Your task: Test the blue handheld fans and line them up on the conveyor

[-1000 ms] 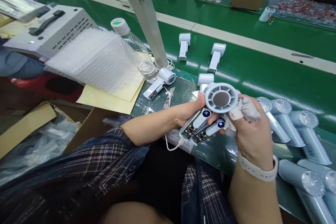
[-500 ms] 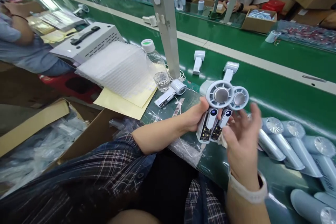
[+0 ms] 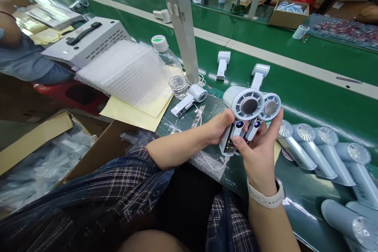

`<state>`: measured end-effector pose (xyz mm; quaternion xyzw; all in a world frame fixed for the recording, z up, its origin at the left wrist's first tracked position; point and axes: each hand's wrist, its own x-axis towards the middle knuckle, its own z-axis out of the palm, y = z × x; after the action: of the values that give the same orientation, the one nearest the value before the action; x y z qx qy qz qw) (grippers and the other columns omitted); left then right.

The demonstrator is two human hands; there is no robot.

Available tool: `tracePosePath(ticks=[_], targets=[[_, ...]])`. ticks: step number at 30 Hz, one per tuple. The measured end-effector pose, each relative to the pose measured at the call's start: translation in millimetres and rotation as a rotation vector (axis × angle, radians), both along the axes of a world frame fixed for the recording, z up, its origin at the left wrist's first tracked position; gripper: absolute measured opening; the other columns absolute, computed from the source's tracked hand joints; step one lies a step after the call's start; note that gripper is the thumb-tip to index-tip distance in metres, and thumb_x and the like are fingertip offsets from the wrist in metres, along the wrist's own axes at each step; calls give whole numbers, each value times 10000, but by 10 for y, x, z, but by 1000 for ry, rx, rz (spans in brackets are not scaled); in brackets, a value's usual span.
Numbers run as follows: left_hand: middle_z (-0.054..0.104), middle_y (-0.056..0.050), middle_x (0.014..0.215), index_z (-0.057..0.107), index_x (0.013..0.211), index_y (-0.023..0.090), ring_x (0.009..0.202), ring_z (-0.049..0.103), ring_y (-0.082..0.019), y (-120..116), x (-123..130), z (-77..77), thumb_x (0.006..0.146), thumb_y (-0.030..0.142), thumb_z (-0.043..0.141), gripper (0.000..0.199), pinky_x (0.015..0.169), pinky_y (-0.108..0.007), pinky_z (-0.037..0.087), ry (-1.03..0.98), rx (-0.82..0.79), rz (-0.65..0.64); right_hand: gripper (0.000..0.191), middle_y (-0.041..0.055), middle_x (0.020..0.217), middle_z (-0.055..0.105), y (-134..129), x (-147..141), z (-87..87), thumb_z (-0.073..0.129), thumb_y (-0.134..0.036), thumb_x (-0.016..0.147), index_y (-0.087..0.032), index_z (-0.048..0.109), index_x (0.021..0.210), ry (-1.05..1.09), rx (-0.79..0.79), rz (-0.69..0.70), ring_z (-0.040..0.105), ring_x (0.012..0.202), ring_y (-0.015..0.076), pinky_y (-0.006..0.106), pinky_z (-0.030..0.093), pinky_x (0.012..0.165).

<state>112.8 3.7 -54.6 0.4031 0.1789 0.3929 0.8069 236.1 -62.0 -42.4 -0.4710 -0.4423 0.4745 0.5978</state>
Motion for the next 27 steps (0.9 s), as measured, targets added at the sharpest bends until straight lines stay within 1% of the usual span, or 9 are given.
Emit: tracePosePath(ticks=[4, 6, 8, 9, 13, 16, 19, 22, 27], targets=[[669, -55, 717, 632, 684, 166, 658, 628, -165, 71, -11, -28, 384, 1072, 741, 960, 618, -314, 560, -47, -33, -33, 1444, 126, 1608, 566, -23, 95, 35, 1016, -548, 677, -417, 90, 1778, -27, -21, 15, 616, 1429, 350, 543, 569, 1120], [715, -84, 788, 630, 693, 167, 716, 679, -195, 131, -27, -9, 363, 1069, 746, 968, 668, -358, 610, -121, -59, -69, 1023, 119, 1457, 680, -112, 216, 4, 893, -656, 805, -377, 432, 1675, -67, -46, -17, 690, 1299, 333, 514, 595, 1050], [760, -116, 911, 622, 692, 168, 826, 727, -227, 184, -45, 24, 344, 1039, 788, 953, 737, -383, 637, -196, -66, -59, 559, 98, 1196, 780, -238, 315, -58, 755, -683, 926, -291, 750, 1324, -221, -98, -87, 744, 1076, 285, 454, 605, 968], [772, -126, 971, 617, 688, 167, 885, 741, -235, 203, -52, 40, 344, 1027, 802, 945, 771, -376, 639, -222, -61, -29, 466, 88, 1066, 798, -301, 336, -92, 724, -678, 951, -258, 806, 1137, -315, -127, -74, 745, 966, 267, 430, 607, 919], [778, -149, 1045, 623, 689, 169, 992, 760, -265, 221, -57, 67, 320, 1044, 784, 963, 788, -356, 624, -228, -43, 19, 418, 83, 896, 813, -465, 188, -147, 710, -629, 975, -233, 825, 905, -431, -123, 220, 769, 863, 280, 413, 626, 837], [776, -141, 1046, 627, 689, 166, 995, 758, -269, 215, -83, 101, 330, 1030, 802, 951, 787, -371, 632, -238, -61, 28, 392, 77, 964, 826, -476, 14, -96, 668, -525, 1036, -244, 786, 788, -456, 29, 218, 792, 922, 263, 377, 616, 842], [770, -118, 1109, 605, 668, 163, 987, 755, -224, 212, -146, 192, 575, 1082, 641, 925, 839, -373, 640, -315, -144, 122, 395, 89, 1085, 809, -437, -35, -51, 673, -499, 1038, -240, 777, 758, -539, 192, 215, 777, 977, 247, 356, 591, 841], [764, -129, 1130, 587, 661, 164, 987, 749, -222, 192, -195, 282, 675, 1119, 458, 964, 809, -359, 628, -290, -204, 154, 374, 49, 847, 765, -397, -15, -59, 652, -481, 1065, -240, 778, 808, -531, 128, 82, 727, 805, 192, 318, 548, 740], [739, -142, 1195, 570, 674, 176, 1071, 725, -242, 109, -177, 294, 616, 1130, 518, 958, 851, -365, 617, -206, -110, 215, 374, -40, 578, 527, -417, -116, -79, 670, -480, 1069, -212, 694, 809, -137, -37, 64, 556, 556, 129, 287, 454, 584]])
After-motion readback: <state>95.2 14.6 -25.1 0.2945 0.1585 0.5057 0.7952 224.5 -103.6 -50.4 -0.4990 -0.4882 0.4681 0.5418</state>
